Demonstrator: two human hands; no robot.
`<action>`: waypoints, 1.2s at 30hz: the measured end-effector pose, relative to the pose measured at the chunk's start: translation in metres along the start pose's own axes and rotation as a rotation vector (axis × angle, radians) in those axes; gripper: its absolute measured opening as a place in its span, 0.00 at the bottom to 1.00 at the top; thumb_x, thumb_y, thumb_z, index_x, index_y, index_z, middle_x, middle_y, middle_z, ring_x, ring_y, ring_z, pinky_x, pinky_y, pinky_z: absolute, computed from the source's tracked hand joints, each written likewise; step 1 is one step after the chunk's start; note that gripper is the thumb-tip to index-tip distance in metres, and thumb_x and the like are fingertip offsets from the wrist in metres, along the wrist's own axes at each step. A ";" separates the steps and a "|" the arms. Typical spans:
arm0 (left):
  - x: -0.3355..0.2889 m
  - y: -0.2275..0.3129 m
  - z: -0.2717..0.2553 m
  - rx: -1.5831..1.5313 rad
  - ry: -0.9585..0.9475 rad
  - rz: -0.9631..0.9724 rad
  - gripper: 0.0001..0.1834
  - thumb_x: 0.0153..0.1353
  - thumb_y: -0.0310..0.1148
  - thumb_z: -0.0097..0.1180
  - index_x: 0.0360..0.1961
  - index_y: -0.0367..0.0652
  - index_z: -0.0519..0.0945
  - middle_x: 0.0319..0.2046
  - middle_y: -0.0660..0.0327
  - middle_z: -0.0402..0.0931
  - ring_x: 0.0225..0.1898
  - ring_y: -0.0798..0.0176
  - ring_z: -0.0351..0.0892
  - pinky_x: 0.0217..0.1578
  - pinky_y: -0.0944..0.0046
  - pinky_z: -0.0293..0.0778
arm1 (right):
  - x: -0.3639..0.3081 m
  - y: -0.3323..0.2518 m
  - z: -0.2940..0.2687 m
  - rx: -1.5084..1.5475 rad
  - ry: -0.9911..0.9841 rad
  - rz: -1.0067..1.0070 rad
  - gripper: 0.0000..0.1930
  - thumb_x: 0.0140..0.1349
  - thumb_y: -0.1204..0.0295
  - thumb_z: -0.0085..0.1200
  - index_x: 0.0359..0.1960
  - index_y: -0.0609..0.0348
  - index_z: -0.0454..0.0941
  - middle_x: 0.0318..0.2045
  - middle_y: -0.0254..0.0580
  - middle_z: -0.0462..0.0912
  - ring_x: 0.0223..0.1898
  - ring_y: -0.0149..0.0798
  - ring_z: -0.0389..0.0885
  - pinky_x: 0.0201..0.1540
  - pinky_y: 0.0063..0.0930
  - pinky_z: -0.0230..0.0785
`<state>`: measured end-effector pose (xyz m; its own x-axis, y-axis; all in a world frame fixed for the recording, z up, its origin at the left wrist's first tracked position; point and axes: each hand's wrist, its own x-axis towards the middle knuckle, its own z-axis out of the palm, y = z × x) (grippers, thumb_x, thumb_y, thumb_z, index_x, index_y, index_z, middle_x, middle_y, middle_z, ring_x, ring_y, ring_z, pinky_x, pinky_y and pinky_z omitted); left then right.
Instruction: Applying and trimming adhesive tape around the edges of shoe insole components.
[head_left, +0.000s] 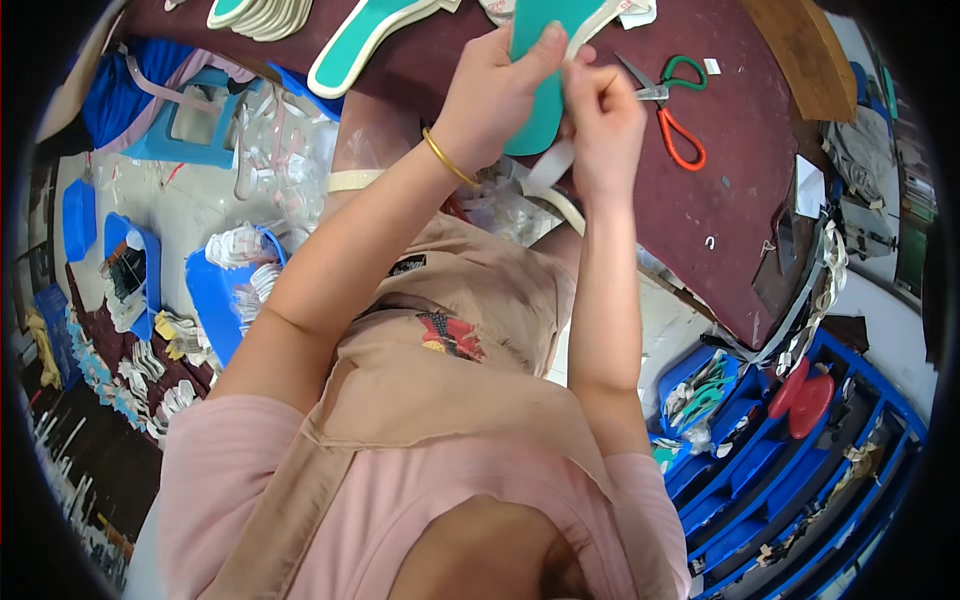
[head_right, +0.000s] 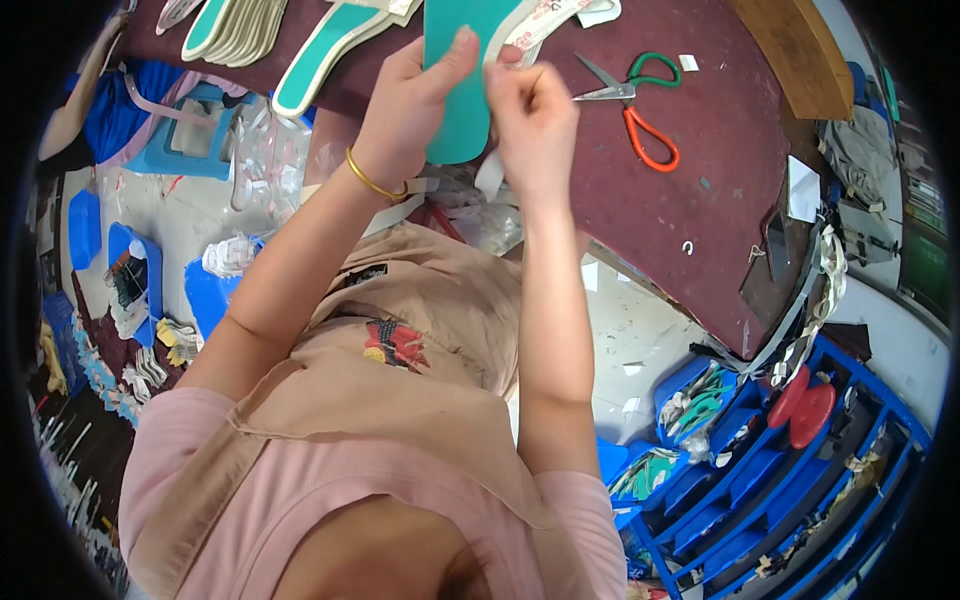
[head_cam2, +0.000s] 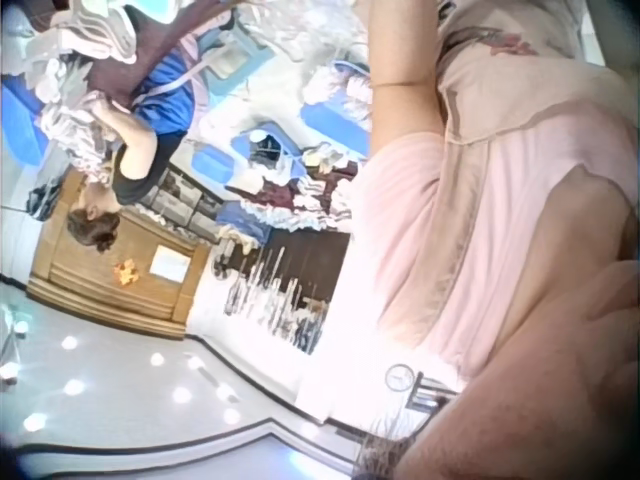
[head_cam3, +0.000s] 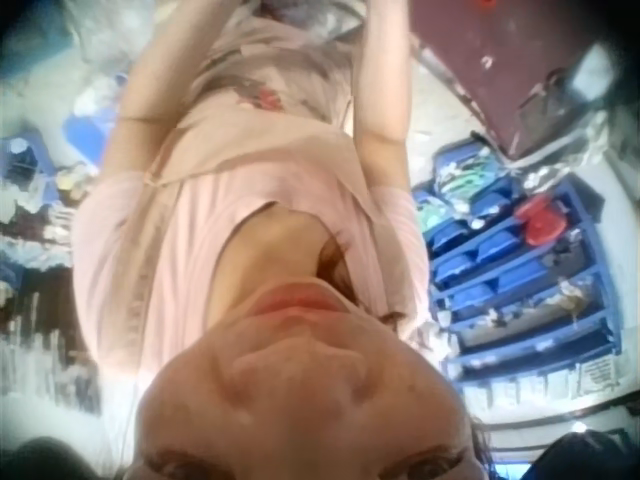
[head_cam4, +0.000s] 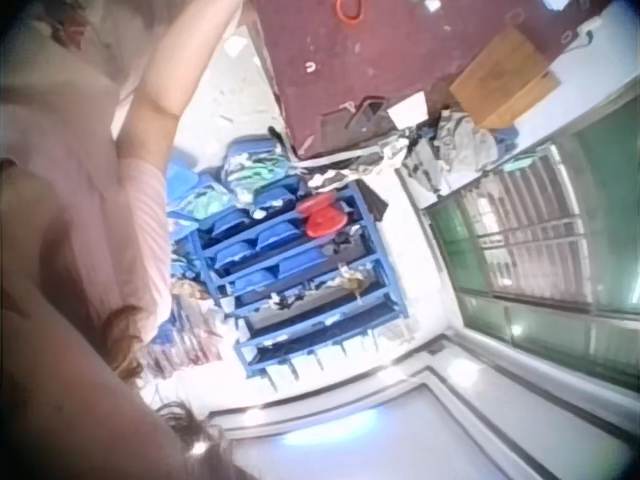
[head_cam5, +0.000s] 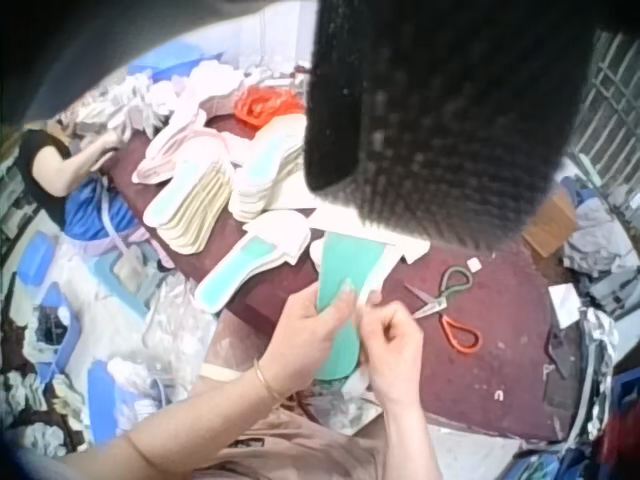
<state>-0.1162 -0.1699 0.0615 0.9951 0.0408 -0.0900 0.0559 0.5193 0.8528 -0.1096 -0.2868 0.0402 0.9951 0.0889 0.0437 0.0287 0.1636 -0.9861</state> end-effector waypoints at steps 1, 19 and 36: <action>0.003 0.001 -0.001 0.001 -0.003 0.008 0.16 0.61 0.42 0.52 0.38 0.37 0.75 0.23 0.62 0.78 0.22 0.72 0.75 0.23 0.72 0.70 | -0.006 0.005 -0.004 -0.121 -0.010 0.016 0.12 0.62 0.68 0.53 0.23 0.59 0.68 0.15 0.26 0.67 0.15 0.18 0.61 0.16 0.14 0.51; 0.035 0.044 0.020 1.430 -0.837 0.720 0.22 0.51 0.50 0.58 0.29 0.37 0.80 0.24 0.55 0.74 0.28 0.51 0.74 0.29 0.56 0.68 | -0.038 -0.037 -0.064 -0.127 -0.043 0.089 0.08 0.57 0.70 0.59 0.34 0.61 0.78 0.26 0.25 0.73 0.29 0.18 0.66 0.31 0.12 0.57; -0.005 -0.002 0.018 0.381 -0.223 0.004 0.23 0.56 0.48 0.57 0.23 0.34 0.80 0.17 0.67 0.73 0.19 0.78 0.69 0.18 0.74 0.65 | -0.043 -0.002 -0.029 0.418 0.156 -0.046 0.09 0.59 0.70 0.56 0.27 0.60 0.70 0.23 0.36 0.75 0.14 0.20 0.61 0.15 0.15 0.50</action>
<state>-0.1203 -0.1862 0.0699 0.9863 -0.1647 -0.0085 0.0362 0.1660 0.9855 -0.1502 -0.3192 0.0356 0.9970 -0.0716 0.0298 0.0644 0.5498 -0.8328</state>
